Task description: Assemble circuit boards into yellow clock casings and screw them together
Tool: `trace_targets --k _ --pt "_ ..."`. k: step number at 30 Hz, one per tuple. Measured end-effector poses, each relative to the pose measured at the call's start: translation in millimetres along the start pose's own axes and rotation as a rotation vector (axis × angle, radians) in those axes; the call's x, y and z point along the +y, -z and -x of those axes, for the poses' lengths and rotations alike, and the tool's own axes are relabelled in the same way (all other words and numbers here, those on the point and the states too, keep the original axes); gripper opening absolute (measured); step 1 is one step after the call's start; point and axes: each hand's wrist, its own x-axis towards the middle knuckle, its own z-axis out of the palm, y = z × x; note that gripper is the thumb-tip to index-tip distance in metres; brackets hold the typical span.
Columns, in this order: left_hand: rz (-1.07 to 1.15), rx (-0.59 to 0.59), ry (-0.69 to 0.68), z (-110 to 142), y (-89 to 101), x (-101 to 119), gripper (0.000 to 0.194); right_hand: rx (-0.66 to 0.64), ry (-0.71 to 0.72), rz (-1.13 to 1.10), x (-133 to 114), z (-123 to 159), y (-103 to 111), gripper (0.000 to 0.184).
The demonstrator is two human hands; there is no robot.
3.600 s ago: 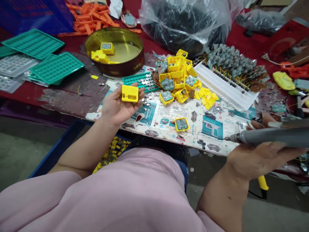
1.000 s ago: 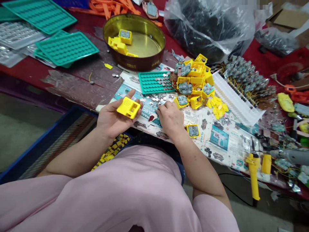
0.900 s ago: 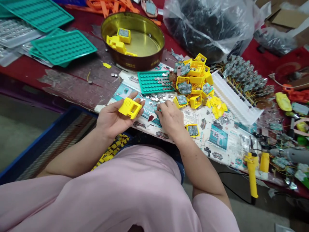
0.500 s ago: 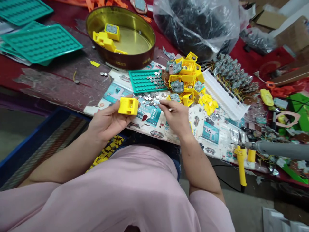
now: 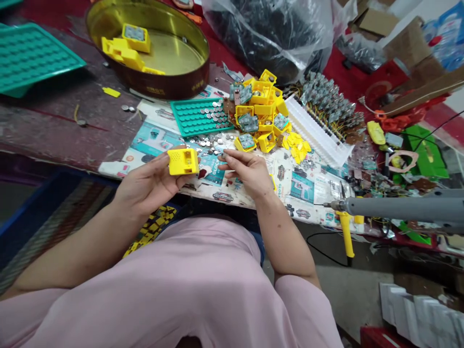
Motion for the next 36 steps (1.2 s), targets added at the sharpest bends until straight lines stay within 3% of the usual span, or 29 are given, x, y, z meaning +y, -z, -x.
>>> trace_targets --k 7,11,16,20,24,28,32,36 --pt "0.043 0.000 -0.033 -2.5 7.5 3.9 0.015 -0.017 0.015 0.075 1.8 -0.7 2.6 0.045" --pt "-0.010 -0.159 -0.019 -2.8 20.8 0.3 0.020 -0.118 0.105 0.264 -16.0 -7.7 -7.8 0.037" --pt "-0.129 -0.343 0.036 -2.1 30.8 -5.2 0.038 -0.341 0.421 0.895 -41.7 -47.1 -52.7 0.014" --pt "-0.165 -0.424 0.025 -3.5 32.7 -8.1 0.036 -0.463 0.482 1.312 -46.9 -80.0 -102.7 0.023" --pt "-0.183 -0.469 0.061 -6.7 34.8 -9.2 0.042 -0.461 0.525 1.373 -45.9 -99.2 -139.8 0.030" --pt "-0.208 -0.468 0.072 -7.0 36.1 -8.7 0.049 -0.402 0.587 1.308 -44.0 -119.5 -161.7 0.033" --pt "-0.232 -0.454 0.082 -6.5 38.2 -9.7 0.054 -0.378 0.660 1.174 -45.9 -133.4 -171.8 0.049" --pt "-0.241 -0.496 0.065 -8.5 41.7 -11.5 0.053 -0.405 0.684 1.378 -49.8 -132.0 -171.1 0.030"
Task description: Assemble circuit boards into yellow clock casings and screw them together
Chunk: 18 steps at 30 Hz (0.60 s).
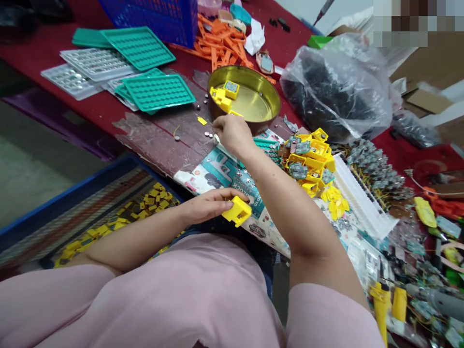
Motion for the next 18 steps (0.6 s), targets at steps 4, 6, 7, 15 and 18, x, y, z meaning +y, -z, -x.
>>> trace_targets --k 4,6,7,15,18 --pt "-0.040 -0.041 -0.014 -0.3 2.2 0.2 0.053 -0.049 0.008 0.143 -5.0 1.7 -4.8 0.029" --pt "-0.069 -0.049 -0.015 -0.3 2.7 1.4 0.053 -0.063 0.048 0.214 -9.4 -0.3 -10.1 0.032" --pt "-0.088 -0.053 -0.018 -0.4 3.0 2.0 0.054 -0.080 0.067 0.251 -11.8 -1.8 -13.0 0.032" --pt "-0.064 -0.062 -0.015 3.0 4.5 4.1 0.049 -0.144 0.114 0.280 -20.0 -2.1 -6.7 0.032" --pt "0.007 0.015 0.011 5.2 0.4 6.1 0.041 -0.036 0.080 0.165 -3.4 17.6 23.5 0.030"
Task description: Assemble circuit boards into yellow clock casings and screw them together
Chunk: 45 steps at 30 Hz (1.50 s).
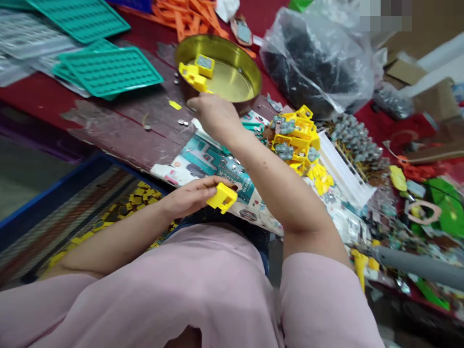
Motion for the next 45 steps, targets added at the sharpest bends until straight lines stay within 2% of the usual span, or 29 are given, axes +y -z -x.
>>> trace_targets --k 3,5,8,11,14,19,27,32,38,40,42,45 --pt "0.081 0.068 0.029 1.5 -5.2 4.8 0.041 0.104 -0.098 -0.133 25.6 44.1 23.0 0.025" --pt "0.119 0.122 0.014 2.3 -8.4 9.8 0.041 0.112 -0.153 -0.185 38.3 80.5 26.7 0.018" --pt "0.154 0.228 -0.066 2.8 -11.3 18.9 0.035 0.033 -0.227 -0.137 47.1 128.1 14.1 0.015" --pt "0.146 0.304 -0.148 2.2 -10.9 25.3 0.033 -0.036 -0.288 -0.028 47.0 153.2 -5.6 0.019" --pt "0.100 0.298 -0.172 1.7 -8.8 26.0 0.041 -0.087 -0.330 0.051 43.7 157.3 -17.5 0.022" --pt "0.036 0.270 -0.164 1.2 -8.2 22.2 0.045 -0.151 -0.334 0.103 39.1 150.8 -19.1 0.023" --pt "0.035 0.286 -0.172 -0.4 -11.2 21.6 0.042 -0.138 -0.330 0.030 44.3 160.7 -18.1 0.019" --pt "0.037 0.295 -0.170 -2.1 -12.5 20.0 0.038 0.018 -0.325 0.009 48.5 152.6 -19.5 0.026" --pt "0.011 0.323 -0.172 -3.8 -12.2 19.3 0.043 -0.051 -0.320 0.026 46.9 136.9 -25.5 0.023" --pt "0.020 0.328 -0.170 -4.1 -11.8 19.4 0.044 -0.023 -0.308 -0.026 48.9 138.8 -26.1 0.018" --pt "0.036 0.327 -0.171 -4.8 -12.2 19.6 0.045 0.065 -0.308 -0.152 51.7 144.7 -26.4 0.013" --pt "0.051 0.319 -0.157 -7.1 -14.9 19.6 0.043 0.222 -0.359 -0.513 54.6 157.5 -27.4 0.010"
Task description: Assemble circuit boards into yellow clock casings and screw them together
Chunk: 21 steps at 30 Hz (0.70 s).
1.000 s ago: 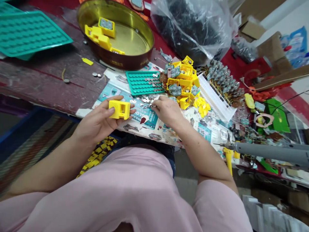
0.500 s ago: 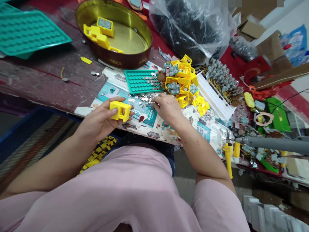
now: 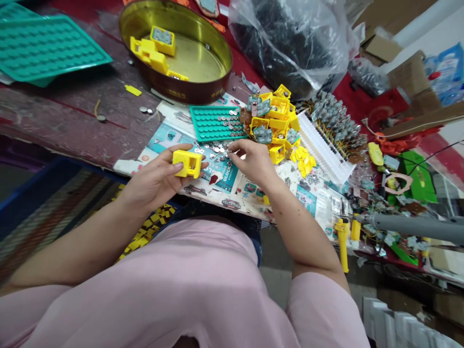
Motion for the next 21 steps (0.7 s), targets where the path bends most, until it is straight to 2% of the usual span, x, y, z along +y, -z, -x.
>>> trace_targets --k 4,6,9,11,13,17,21 --pt "0.011 -0.011 0.043 -1.8 -7.1 -2.5 0.043 0.023 -0.104 -0.426 1.6 14.4 2.8 0.041" --pt "0.027 -0.007 0.064 -2.6 -10.9 -4.4 0.044 0.016 -0.147 -0.511 -1.8 20.3 3.6 0.040" --pt "0.052 0.009 0.091 -3.4 -16.4 -7.3 0.047 0.030 -0.185 -0.539 -11.2 28.8 3.7 0.027" --pt "0.062 0.015 0.105 -3.6 -19.5 -9.1 0.047 0.081 -0.128 -0.473 -18.6 34.6 1.9 0.016" --pt "0.059 0.012 0.114 -3.6 -21.6 -11.1 0.048 0.151 0.034 -0.328 -24.9 39.7 -1.2 0.008" --pt "-0.007 -0.022 0.093 -3.0 -21.9 -18.1 0.054 0.248 0.435 0.082 -31.7 45.7 -7.6 0.008" --pt "-0.112 -0.060 0.006 -2.5 -19.4 -28.0 0.060 0.278 0.591 0.420 -35.4 51.5 -10.8 0.013"
